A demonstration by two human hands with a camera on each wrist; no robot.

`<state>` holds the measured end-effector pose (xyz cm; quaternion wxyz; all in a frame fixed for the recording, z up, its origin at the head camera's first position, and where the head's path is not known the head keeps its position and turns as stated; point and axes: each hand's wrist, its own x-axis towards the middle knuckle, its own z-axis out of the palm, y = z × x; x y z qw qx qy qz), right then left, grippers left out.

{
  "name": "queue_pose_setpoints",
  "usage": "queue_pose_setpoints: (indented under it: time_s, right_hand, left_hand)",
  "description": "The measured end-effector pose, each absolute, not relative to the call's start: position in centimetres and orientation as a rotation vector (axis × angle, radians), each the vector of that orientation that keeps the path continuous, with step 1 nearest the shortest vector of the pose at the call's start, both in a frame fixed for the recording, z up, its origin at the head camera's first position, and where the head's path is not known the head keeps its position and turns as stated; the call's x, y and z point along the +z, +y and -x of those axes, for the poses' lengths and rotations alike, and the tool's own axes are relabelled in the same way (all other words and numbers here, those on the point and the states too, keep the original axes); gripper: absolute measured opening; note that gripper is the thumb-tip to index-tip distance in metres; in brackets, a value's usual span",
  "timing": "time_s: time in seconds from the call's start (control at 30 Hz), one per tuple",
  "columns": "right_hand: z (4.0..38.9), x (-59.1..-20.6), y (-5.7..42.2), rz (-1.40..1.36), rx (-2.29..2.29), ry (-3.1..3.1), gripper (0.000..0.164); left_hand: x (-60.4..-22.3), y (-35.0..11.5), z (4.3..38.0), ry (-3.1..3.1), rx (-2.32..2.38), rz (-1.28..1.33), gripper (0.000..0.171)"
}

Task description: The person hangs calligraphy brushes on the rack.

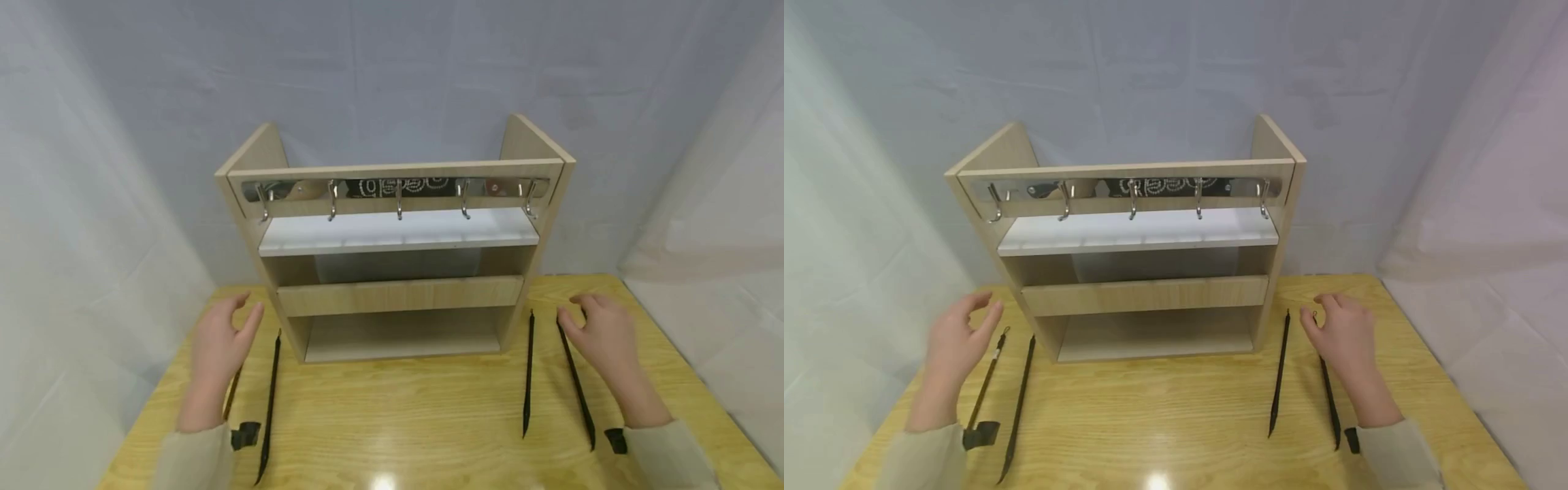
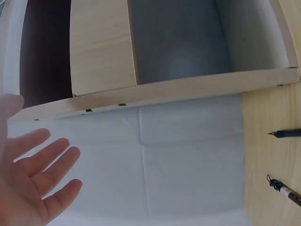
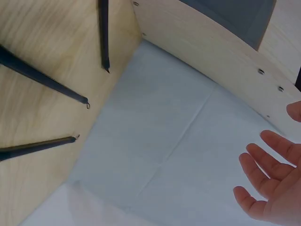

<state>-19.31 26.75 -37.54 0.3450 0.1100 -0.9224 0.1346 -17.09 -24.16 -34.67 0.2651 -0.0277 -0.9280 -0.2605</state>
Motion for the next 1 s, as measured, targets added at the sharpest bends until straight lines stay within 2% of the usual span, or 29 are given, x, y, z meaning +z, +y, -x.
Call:
queue_pose_setpoints:
  time_s: [0.3, 0.73, 1.0]
  right_hand:
    - [19.3, -39.5, 26.3, -0.28, 0.482, -2.543, 0.027]
    - [19.3, -42.1, 26.3, -0.211, 0.737, -2.779, 0.038]
    - [20.0, -44.1, 26.8, -0.202, 0.834, -2.831, 0.035]
  left_hand:
    - [-34.0, -23.3, 18.6, -2.348, -0.854, 0.069, 0.045]
    - [-32.7, -22.2, 20.5, -2.205, -1.163, 0.031, 0.046]
    - [-32.3, -22.1, 21.8, -2.189, -1.318, -0.013, 0.05]
